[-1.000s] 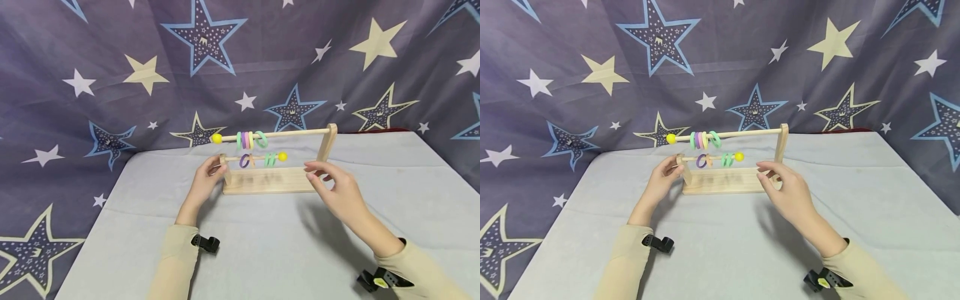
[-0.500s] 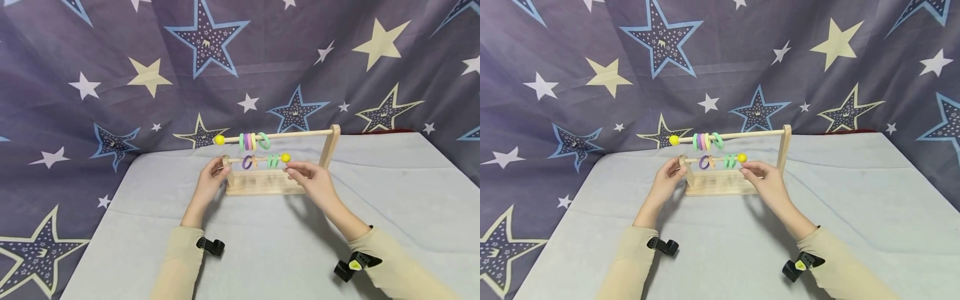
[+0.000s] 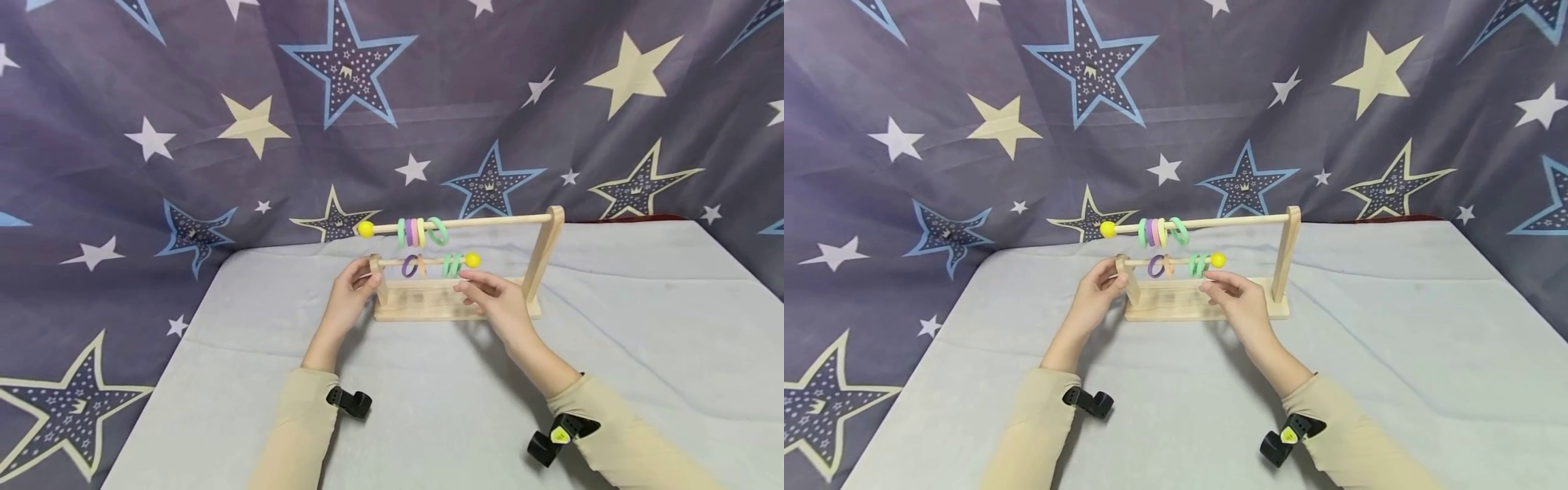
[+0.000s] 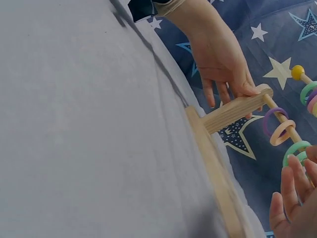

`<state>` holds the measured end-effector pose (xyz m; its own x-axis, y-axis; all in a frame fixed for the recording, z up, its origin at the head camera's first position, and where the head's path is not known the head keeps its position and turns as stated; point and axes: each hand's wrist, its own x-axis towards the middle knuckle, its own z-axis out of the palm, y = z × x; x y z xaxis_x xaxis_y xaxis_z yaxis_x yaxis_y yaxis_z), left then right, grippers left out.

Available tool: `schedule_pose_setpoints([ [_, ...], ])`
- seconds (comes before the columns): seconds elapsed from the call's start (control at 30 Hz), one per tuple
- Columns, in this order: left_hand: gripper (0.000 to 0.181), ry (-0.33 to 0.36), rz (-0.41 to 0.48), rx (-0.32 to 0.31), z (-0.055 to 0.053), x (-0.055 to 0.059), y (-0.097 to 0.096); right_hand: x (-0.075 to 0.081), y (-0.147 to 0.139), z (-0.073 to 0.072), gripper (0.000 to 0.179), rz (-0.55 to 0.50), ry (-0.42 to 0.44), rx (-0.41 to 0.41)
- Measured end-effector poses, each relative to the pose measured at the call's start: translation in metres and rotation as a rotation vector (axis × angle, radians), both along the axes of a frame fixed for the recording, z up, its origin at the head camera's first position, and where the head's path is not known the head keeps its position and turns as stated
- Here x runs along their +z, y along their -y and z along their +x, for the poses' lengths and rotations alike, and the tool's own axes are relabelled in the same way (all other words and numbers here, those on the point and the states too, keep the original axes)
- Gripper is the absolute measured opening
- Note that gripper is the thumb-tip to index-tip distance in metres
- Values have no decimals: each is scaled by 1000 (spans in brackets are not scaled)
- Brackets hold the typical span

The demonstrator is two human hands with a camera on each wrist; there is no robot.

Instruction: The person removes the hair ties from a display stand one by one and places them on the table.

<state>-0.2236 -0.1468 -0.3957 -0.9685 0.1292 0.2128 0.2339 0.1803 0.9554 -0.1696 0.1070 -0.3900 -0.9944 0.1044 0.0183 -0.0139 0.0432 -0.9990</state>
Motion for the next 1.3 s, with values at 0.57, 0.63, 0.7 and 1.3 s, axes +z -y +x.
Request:
schedule_pose_setpoints([
  [0.57, 41, -31, -17, -19, -6, 0, -6, -4, 13, -7, 35, -44, 37, -32],
  [0.63, 41, -19, -25, -11, -5, 0, -5, -6, 15, -9, 33, -26, 36, -55],
  [0.7, 42, -3, -34, -3, -3, 0, -4, -7, 17, -10, 30, -11, 37, -76],
  [1.3, 41, 15, -37, 5, -3, -1, -1, -4, 8, -8, 28, 29, -72, -160],
])
